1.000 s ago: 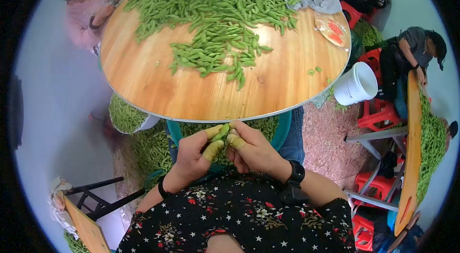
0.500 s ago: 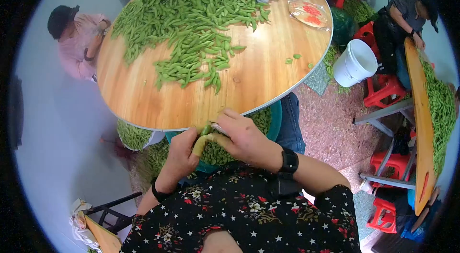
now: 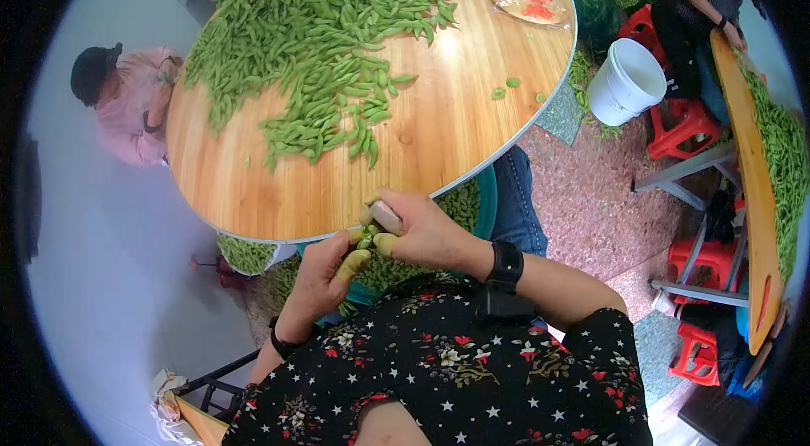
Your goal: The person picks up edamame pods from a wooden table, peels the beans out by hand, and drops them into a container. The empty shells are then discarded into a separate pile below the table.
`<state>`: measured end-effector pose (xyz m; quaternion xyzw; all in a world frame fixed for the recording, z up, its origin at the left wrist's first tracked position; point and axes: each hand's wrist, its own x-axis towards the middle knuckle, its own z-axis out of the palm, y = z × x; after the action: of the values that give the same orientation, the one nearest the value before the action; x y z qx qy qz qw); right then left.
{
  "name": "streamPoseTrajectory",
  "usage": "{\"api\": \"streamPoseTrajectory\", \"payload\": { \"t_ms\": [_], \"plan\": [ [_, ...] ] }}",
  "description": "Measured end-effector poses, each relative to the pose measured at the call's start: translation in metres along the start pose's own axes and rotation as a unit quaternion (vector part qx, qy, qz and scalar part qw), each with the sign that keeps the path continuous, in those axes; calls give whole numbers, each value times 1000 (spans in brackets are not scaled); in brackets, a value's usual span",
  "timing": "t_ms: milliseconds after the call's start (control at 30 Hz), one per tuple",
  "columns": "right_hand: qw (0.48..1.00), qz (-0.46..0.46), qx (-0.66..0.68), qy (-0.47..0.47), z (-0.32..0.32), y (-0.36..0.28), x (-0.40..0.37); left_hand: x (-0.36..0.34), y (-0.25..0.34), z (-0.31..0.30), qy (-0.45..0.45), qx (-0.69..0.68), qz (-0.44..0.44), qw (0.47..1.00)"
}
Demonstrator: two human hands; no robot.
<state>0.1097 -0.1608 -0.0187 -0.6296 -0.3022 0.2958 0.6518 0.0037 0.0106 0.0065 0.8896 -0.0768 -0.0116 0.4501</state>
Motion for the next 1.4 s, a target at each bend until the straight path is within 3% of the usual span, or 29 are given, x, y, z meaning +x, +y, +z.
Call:
{"api": "streamPoseTrajectory", "payload": {
  "t_ms": [33,167,233,267,333,433,500,600,667,700,767,833,900,1033,1100,1233,1300,1333,1400],
  "plan": [
    [966,-194,-165,50,2,7,1,0,-2,1,-4,1,0,1000],
    [968,-139,-209,-6,-7,-2,-4,-4,-8,5,-3,31,22,999],
    [994,67,-54,-62,-9,-8,-4,-5,-10,6,-21,39,10,999],
    [994,67,-54,-62,-10,-3,-5,-5,-12,9,6,39,12,999],
    [951,-121,-277,65,-10,4,-4,-5,-13,8,35,41,12,999],
    [960,-172,-216,44,1,-14,-13,-4,-9,6,63,37,-28,997],
    [966,-145,-212,21,7,-10,-12,1,-2,7,91,86,26,992],
    [971,-165,-165,43,6,3,-5,4,-3,9,79,78,33,993],
    [999,-37,8,-19,2,12,-2,2,-7,10,63,102,52,991],
    [999,-36,8,-19,0,9,0,2,-10,9,47,127,73,988],
    [961,176,200,-74,-5,0,1,5,-8,6,43,113,87,989],
    [951,168,244,-87,-3,5,1,6,-3,3,41,101,101,989],
    [920,179,348,-36,2,6,0,7,2,1,50,39,53,997],
    [903,192,378,-75,-2,2,-2,9,-4,5,81,65,100,989],
    [925,254,271,-77,-4,-12,-7,9,-13,3,92,173,198,960],
    [954,259,149,-39,4,-25,-13,14,-1,1,90,232,242,938],
    [998,-22,63,-11,15,-4,-12,14,1,2,7,255,282,925],
    [998,-22,63,-11,12,-8,-14,14,1,1,7,254,282,925],
    [975,192,93,-62,2,-23,-20,14,1,0,-35,207,242,947]
  ]
}}
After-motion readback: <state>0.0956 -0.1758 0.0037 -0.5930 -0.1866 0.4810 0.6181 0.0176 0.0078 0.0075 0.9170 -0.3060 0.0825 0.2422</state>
